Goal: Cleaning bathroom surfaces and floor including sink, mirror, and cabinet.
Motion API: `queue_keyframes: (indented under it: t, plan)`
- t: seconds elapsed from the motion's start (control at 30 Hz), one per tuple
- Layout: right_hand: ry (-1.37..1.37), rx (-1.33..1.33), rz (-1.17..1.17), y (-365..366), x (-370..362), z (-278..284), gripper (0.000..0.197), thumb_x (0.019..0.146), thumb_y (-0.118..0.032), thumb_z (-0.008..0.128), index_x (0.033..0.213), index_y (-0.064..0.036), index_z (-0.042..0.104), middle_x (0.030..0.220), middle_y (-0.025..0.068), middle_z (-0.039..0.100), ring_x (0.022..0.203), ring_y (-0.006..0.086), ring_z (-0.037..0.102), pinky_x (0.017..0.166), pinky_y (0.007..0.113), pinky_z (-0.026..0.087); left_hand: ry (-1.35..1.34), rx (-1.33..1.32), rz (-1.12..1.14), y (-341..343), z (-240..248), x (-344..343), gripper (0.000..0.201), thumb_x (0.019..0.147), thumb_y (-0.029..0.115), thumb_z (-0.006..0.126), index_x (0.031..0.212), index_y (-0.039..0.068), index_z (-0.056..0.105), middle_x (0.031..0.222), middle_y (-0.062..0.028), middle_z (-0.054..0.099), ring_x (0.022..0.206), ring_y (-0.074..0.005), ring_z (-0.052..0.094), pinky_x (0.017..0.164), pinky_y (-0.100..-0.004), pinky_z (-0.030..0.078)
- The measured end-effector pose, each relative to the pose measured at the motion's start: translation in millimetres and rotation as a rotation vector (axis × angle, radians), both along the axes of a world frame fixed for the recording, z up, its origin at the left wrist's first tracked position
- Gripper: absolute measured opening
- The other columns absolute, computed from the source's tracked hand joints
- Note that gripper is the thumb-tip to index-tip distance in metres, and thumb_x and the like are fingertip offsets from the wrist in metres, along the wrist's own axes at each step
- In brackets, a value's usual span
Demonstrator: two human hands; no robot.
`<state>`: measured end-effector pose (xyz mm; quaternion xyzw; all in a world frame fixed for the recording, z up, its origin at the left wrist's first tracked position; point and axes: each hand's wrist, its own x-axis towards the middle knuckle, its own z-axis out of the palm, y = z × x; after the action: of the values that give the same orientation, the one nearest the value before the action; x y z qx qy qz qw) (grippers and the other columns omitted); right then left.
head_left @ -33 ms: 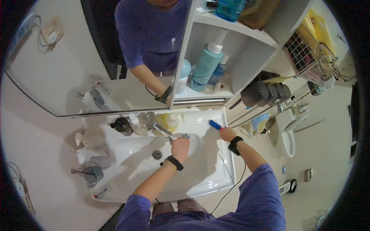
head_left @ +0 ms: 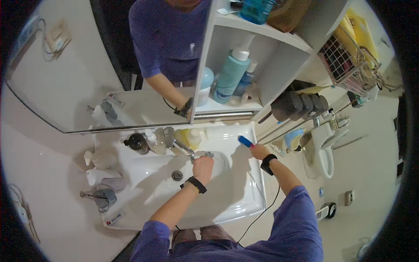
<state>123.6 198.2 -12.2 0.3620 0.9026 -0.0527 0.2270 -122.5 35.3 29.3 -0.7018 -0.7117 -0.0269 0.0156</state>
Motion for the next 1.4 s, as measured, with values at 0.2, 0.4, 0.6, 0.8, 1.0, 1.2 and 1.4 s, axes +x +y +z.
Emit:
queue_keyframes:
  t: [0.2, 0.4, 0.6, 0.8, 1.0, 1.2, 1.4]
  plan:
    - [0.446, -0.541, -0.638, -52, -71, 15, 0.049, 0.083, -0.044, 0.046, 0.064, 0.0011, 0.054, 0.053, 0.0074, 0.05, 0.04, 0.0163, 0.045, 0.038, 0.03, 0.036, -0.102, 0.091, -0.017, 10, -23, -11, 0.008, 0.07, 0.009, 0.055, 0.066, 0.011, 0.062, 0.061, -0.005, 0.061, 0.06, -0.0168, 0.063, 0.051, -0.0289, 0.048]
    - [0.44, -0.654, -0.871, -57, -17, 24, 0.043, 0.084, -0.041, 0.047, 0.069, -0.0009, 0.052, 0.052, 0.0049, 0.046, 0.037, 0.0137, 0.039, 0.035, 0.029, 0.03, -0.198, 0.209, 0.07, 27, -15, -4, 0.01, 0.073, 0.008, 0.053, 0.069, 0.007, 0.062, 0.063, -0.0084, 0.062, 0.061, -0.0207, 0.063, 0.051, -0.0319, 0.048]
    - [0.511, -0.768, -0.916, -54, -86, -6, 0.046, 0.084, -0.042, 0.047, 0.072, 0.0017, 0.055, 0.056, 0.0068, 0.05, 0.045, 0.0175, 0.044, 0.041, 0.032, 0.035, -0.151, 0.107, 0.077, 31, -13, -2, 0.011, 0.072, 0.007, 0.053, 0.066, 0.007, 0.062, 0.063, -0.0108, 0.061, 0.061, -0.0224, 0.063, 0.054, -0.0334, 0.048]
    - [0.5, -0.533, -0.942, -36, -11, -37, 0.041, 0.084, -0.036, 0.048, 0.084, 0.0034, 0.06, 0.075, 0.0181, 0.062, 0.066, 0.029, 0.061, 0.057, 0.039, 0.048, -0.137, 0.111, 0.057, 26, -4, -6, 0.012, 0.071, 0.008, 0.054, 0.063, 0.01, 0.063, 0.061, -0.0092, 0.061, 0.06, -0.0215, 0.063, 0.051, -0.0325, 0.048]
    - [0.715, -0.854, -1.009, -59, -94, -55, 0.026, 0.084, -0.033, 0.052, 0.069, -0.0114, 0.05, 0.048, -0.0006, 0.04, 0.036, 0.0107, 0.038, 0.031, 0.027, 0.029, -0.117, 0.151, -0.005, 23, -17, -9, 0.011, 0.07, 0.008, 0.054, 0.064, 0.01, 0.064, 0.061, -0.0088, 0.061, 0.057, -0.021, 0.062, 0.05, -0.0318, 0.047]
    - [0.76, -0.452, -0.407, -60, -4, -55, 0.039, 0.084, -0.042, 0.048, 0.073, -0.005, 0.05, 0.05, 0.0017, 0.044, 0.037, 0.015, 0.039, 0.034, 0.03, 0.03, -0.174, 0.171, 0.021, 22, -14, -11, 0.01, 0.07, 0.007, 0.054, 0.064, 0.008, 0.062, 0.06, -0.0109, 0.061, 0.057, -0.0226, 0.062, 0.05, -0.0328, 0.047]
    - [0.726, -0.756, -1.055, -71, -24, -31, 0.026, 0.083, -0.031, 0.053, 0.076, -0.0066, 0.048, 0.048, 0.0017, 0.04, 0.033, 0.0149, 0.036, 0.03, 0.03, 0.028, -0.219, 0.152, 0.006, 24, -15, -4, 0.015, 0.075, 0.014, 0.057, 0.065, 0.005, 0.062, 0.062, -0.0135, 0.06, 0.059, -0.027, 0.061, 0.053, -0.0364, 0.046]
